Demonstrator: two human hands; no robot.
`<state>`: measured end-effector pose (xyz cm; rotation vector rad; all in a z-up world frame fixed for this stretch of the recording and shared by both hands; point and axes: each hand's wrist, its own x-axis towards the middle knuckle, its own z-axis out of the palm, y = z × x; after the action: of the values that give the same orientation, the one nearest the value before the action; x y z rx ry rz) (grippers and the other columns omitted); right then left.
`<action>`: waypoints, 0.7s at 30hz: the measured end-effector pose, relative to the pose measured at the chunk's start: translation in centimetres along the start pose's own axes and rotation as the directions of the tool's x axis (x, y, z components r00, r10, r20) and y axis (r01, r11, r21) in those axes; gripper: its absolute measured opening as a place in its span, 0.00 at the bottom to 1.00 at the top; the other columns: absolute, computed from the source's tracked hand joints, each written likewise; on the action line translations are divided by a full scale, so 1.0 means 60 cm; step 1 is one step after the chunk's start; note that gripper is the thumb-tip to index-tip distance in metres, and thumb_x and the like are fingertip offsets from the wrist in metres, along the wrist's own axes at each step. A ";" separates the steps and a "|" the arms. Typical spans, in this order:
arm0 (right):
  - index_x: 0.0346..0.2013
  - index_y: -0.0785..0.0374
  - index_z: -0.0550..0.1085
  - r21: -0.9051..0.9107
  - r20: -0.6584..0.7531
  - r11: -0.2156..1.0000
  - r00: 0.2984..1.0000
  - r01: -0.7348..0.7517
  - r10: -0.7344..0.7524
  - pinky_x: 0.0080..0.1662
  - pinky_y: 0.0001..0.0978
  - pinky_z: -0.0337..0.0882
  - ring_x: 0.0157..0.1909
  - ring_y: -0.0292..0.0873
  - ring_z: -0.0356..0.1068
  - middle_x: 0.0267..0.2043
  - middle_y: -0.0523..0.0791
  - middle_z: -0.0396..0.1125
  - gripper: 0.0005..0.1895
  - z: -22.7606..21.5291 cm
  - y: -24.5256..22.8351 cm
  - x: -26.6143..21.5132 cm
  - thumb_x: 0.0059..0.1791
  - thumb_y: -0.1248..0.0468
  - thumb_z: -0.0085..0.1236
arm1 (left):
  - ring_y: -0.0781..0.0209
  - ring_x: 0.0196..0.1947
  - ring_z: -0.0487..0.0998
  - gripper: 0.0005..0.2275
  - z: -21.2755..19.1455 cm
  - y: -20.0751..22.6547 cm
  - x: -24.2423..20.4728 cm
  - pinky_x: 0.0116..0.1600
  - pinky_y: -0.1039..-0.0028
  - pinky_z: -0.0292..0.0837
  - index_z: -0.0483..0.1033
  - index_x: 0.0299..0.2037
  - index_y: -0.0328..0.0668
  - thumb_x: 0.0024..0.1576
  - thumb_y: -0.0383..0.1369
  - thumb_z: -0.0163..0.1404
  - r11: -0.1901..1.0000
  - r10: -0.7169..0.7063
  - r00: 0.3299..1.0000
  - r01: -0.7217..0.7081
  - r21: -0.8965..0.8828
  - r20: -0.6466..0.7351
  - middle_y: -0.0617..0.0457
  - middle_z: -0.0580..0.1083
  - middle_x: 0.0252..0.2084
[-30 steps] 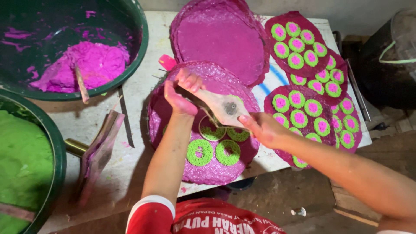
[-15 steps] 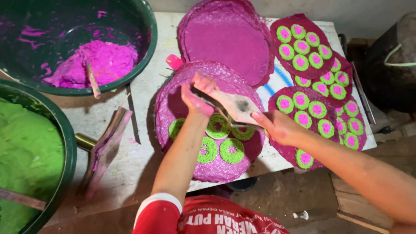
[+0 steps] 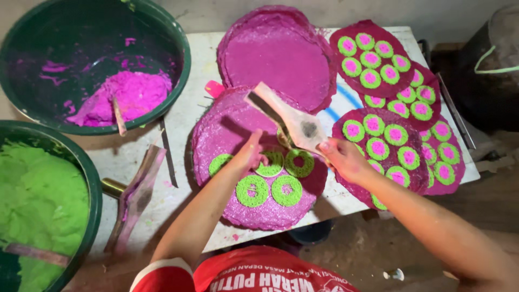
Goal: The person scoops green and pink dough from large basins into a manual pressing tool and then uses the tool to create circular patterns on round mats.
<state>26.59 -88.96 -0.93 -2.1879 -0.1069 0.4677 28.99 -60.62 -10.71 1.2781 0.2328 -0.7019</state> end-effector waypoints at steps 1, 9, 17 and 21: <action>0.26 0.65 0.71 0.009 -0.038 0.999 0.999 0.032 -0.032 0.29 0.32 0.66 0.25 0.35 0.64 0.22 0.42 0.64 0.30 0.001 0.010 0.005 0.55 0.41 0.44 | 0.61 0.24 0.74 0.27 -0.005 -0.007 -0.002 0.37 0.68 0.80 0.49 0.72 0.44 0.68 0.51 0.29 0.997 0.049 0.998 -0.047 0.056 -0.030 0.40 0.65 0.62; 0.30 0.63 0.73 0.246 -0.141 0.953 0.979 0.176 -0.145 0.28 0.29 0.62 0.24 0.35 0.64 0.22 0.41 0.65 0.41 0.028 0.044 -0.044 0.55 0.31 0.27 | 0.47 0.54 0.74 0.35 -0.014 0.000 -0.097 0.61 0.59 0.69 0.59 0.71 0.41 0.53 0.40 0.58 0.378 0.532 0.847 -0.232 0.896 -0.005 0.43 0.72 0.62; 0.42 0.66 0.69 0.635 -0.236 0.715 0.955 0.292 -0.181 0.29 0.32 0.59 0.26 0.38 0.61 0.26 0.43 0.63 0.47 0.115 0.047 -0.111 0.51 0.23 0.24 | 0.44 0.66 0.61 0.51 0.033 0.054 -0.138 0.71 0.50 0.48 0.48 0.73 0.42 0.41 0.46 0.68 0.310 0.378 0.926 -0.128 0.942 0.001 0.42 0.63 0.66; 0.46 0.66 0.68 0.715 -0.255 0.649 0.961 0.259 -0.103 0.32 0.32 0.59 0.28 0.39 0.60 0.27 0.44 0.61 0.50 0.128 0.070 -0.136 0.49 0.22 0.23 | 0.43 0.68 0.59 0.51 -0.017 0.070 -0.119 0.71 0.46 0.43 0.48 0.74 0.46 0.42 0.47 0.68 0.390 0.377 0.920 -0.056 0.919 -0.104 0.40 0.63 0.68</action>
<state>15.84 -87.75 -6.02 -1.3657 -0.0186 0.1275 26.21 -56.67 -3.87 2.4607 -0.1333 -0.3536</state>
